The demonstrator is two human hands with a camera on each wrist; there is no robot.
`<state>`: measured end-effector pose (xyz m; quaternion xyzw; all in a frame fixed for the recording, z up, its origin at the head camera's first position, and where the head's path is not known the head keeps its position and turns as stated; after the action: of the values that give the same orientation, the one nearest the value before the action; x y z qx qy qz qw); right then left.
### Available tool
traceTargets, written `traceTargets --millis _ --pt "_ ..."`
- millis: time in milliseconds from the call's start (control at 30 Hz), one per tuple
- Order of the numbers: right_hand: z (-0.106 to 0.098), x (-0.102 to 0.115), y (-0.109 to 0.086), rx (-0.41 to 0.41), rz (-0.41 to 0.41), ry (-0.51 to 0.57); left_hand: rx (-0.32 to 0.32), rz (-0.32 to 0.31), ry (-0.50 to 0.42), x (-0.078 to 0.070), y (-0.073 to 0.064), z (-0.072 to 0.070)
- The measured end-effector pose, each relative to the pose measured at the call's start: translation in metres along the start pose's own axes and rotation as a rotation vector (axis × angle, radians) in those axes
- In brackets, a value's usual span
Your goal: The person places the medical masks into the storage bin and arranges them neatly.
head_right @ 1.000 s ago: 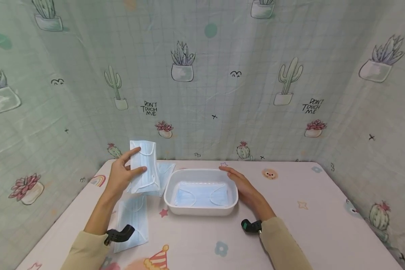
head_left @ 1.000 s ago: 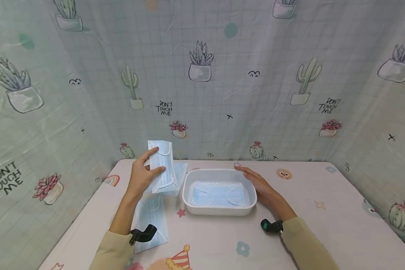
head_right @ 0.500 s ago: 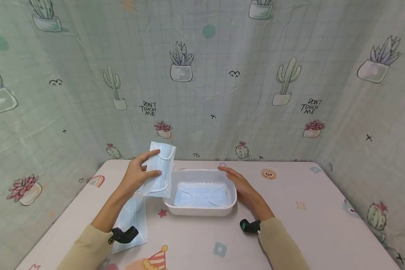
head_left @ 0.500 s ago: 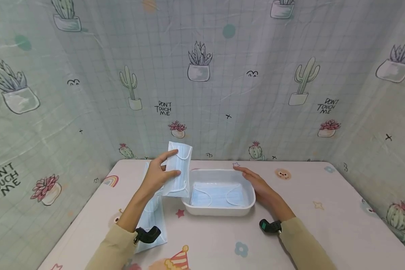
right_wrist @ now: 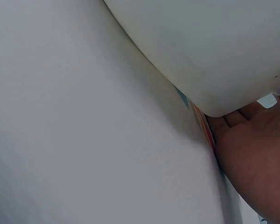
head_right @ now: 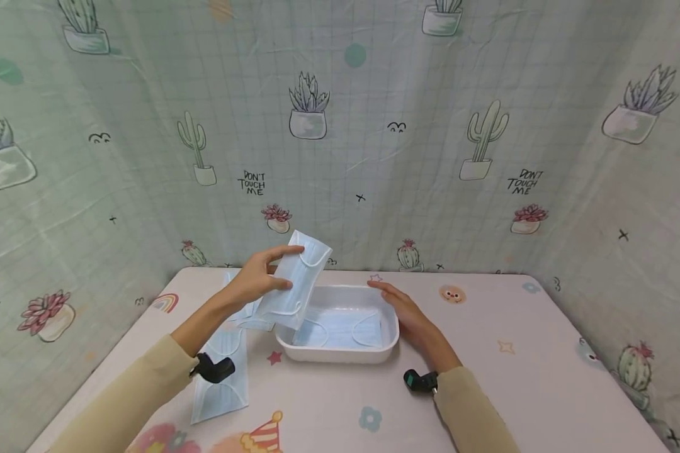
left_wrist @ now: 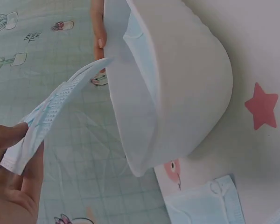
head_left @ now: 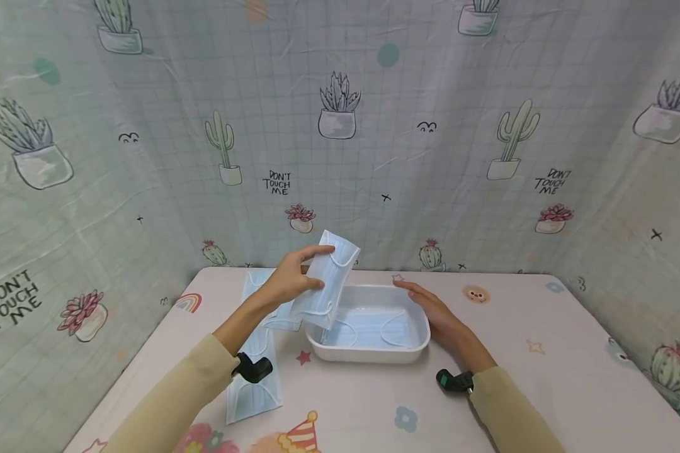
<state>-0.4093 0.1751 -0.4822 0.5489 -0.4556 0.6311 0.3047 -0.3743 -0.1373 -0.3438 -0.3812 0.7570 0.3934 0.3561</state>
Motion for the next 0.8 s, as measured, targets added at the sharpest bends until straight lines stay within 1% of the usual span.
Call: traceTargets --millis 167,333,433,667,800 --pt "0.000 -0.002 0.000 0.005 0.004 0.011 0.063 -0.005 0.027 -0.004 0.014 0.007" --pt "0.001 -0.001 -0.001 0.003 0.003 0.011 0.134 0.018 0.064 -0.009 0.031 0.015" --pt "0.002 0.000 -0.002 0.006 0.000 0.007 0.178 0.040 0.095 -0.013 0.040 0.020" --pt "0.001 0.002 -0.002 0.024 -0.013 -0.007 0.303 0.112 0.209 -0.018 0.057 0.027" --pt "0.000 0.001 -0.002 0.019 -0.012 -0.013 0.375 0.150 0.223 -0.021 0.063 0.032"
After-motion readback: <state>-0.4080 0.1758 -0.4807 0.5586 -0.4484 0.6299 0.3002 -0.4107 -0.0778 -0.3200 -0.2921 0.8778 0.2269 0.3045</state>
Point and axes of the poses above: each hand's wrist, its own y-axis towards the middle knuckle, its own z-axis out of the palm, x = y × z, the point moved 4 cm from there along y, towards the middle knuckle, and after that the axes turned 12 degrees about z, right-handed, at the moved point
